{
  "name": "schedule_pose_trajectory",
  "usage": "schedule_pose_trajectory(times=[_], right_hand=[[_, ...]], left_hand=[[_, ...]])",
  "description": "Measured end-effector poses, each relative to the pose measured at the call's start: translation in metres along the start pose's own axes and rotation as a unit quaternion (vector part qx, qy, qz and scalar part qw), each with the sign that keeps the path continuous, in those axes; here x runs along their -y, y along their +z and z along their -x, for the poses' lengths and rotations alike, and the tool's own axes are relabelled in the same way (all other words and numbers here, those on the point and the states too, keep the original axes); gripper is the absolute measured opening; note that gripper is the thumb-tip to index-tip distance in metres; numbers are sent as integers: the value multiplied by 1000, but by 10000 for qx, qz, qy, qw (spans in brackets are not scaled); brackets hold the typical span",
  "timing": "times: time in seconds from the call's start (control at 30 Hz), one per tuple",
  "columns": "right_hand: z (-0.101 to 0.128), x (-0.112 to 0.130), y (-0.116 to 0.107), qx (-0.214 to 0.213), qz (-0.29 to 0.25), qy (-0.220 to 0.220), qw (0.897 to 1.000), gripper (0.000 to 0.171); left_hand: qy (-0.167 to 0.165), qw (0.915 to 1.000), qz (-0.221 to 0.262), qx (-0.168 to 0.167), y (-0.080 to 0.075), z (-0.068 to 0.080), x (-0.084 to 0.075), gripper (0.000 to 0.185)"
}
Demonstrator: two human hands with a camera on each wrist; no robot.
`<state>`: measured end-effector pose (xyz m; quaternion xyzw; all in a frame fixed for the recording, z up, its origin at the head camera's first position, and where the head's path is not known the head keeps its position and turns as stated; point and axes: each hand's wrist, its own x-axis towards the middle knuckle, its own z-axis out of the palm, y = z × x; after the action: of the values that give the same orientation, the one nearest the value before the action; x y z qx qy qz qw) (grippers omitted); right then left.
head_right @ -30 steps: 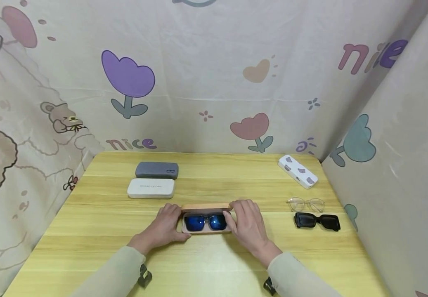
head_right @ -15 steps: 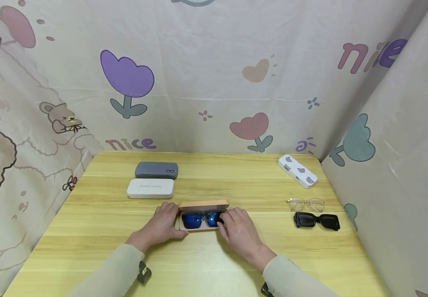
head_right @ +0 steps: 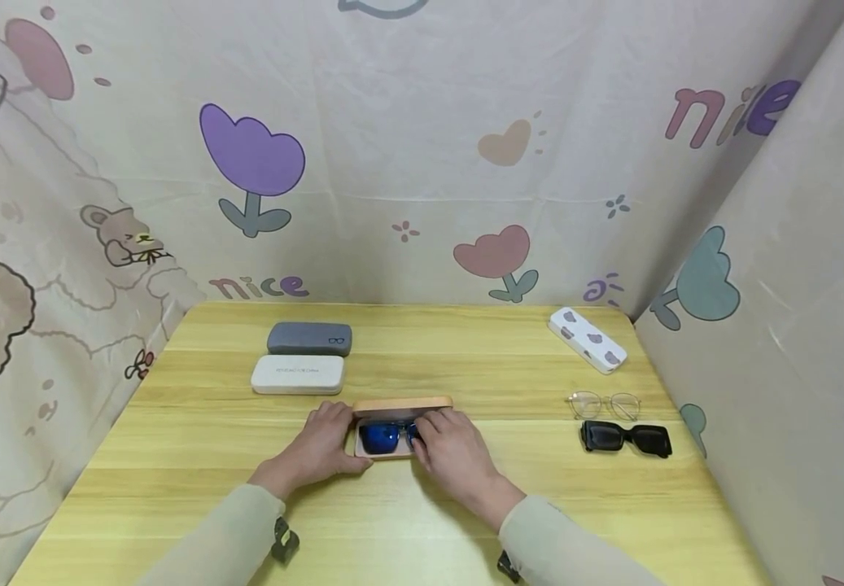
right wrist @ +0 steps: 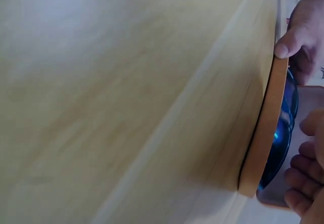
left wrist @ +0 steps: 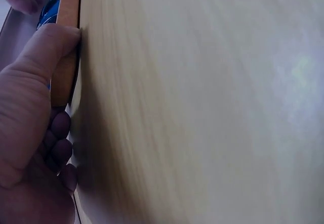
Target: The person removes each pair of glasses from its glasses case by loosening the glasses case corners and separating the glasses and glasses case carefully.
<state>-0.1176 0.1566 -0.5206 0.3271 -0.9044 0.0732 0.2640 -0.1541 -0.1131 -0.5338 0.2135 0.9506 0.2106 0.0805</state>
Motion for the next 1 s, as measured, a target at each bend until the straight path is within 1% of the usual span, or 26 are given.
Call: schedule_pose_trajectory(times=[0.2,0.33,0.4,0.53,0.73,1.0], right_hand=[[-7,11,7,206,165,95,9996,34],[-11,17,13,266,244,122,9993,33],[-13,18,16,278,300,136,9991,29],[-15,20,20,286,423,177,9985,24],[-16,22,21,290,531,207,9980,23],[-16,23,23,168,701,184,9972,19]], left_hand=[[53,9999,59,-75,1,2,0,93],[86,9999,84,-105,0,3,0,91],[93,9999,91,-113,0,3,0,90],[90,9998,111,-112,0,2,0,89],[90,9999,100,-94,1,1,2,89],[122,9998,95,-110,1,1,1,90]])
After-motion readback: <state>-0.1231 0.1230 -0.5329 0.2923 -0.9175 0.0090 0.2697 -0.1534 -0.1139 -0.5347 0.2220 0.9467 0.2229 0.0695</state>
